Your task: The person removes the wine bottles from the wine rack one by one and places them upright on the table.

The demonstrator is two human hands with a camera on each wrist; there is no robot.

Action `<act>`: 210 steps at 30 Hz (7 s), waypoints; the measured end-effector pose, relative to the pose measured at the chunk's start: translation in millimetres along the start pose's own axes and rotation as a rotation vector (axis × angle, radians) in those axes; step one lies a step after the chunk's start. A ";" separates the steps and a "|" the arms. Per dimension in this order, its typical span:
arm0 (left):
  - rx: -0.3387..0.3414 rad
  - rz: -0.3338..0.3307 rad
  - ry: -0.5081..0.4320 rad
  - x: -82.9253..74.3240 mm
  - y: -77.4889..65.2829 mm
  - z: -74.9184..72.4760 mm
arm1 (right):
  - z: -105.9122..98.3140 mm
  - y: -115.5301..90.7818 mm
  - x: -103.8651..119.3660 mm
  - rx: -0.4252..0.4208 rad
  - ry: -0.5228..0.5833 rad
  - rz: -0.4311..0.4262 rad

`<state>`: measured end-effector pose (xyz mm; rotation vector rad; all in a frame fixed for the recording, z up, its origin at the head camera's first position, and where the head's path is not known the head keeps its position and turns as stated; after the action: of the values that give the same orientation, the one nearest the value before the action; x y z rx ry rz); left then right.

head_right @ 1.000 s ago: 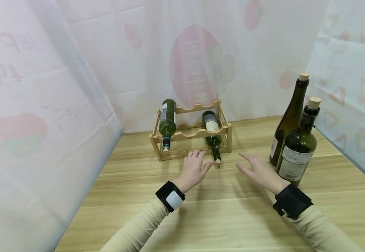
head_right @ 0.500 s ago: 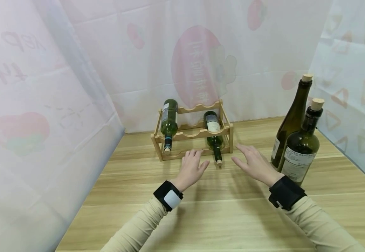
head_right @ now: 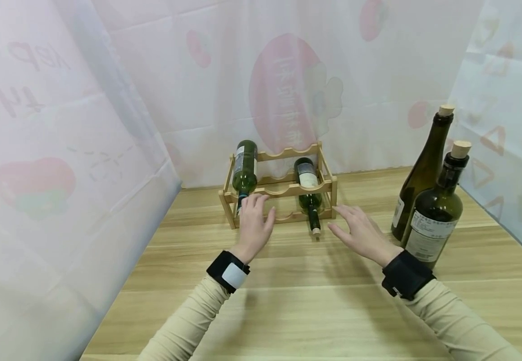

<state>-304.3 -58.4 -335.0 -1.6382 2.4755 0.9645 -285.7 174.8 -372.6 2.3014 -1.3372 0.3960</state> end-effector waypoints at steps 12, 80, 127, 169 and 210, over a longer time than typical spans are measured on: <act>-0.121 -0.249 -0.213 52.3 14.2 -7.1 | -1.3 -4.5 0.8 -0.032 -0.025 -0.016; -0.041 -0.551 -1.690 111.4 12.8 39.1 | 11.0 -8.9 2.1 0.001 0.001 -0.028; 0.136 -0.432 -1.603 15.6 -21.8 9.9 | 36.7 147.3 71.0 0.325 1.420 0.188; 0.430 -0.385 -1.386 -11.5 -30.3 19.5 | 26.9 111.9 55.5 0.326 1.324 0.250; 0.468 -0.347 -1.365 -23.5 -32.8 28.0 | 26.2 98.7 41.6 0.292 1.256 0.294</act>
<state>-274.8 -33.4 -365.4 -0.7186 1.2692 0.8668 -350.8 87.9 -353.1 1.4111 -0.9080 1.8227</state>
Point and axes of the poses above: each hand's wrist, its own y-axis towards the middle knuckle, its own z-axis out of the palm, x = y × z, the point moved 7 cm from there along y, towards the middle knuckle, and after that the axes turned 11 degrees about x, right-handed, at the moved point
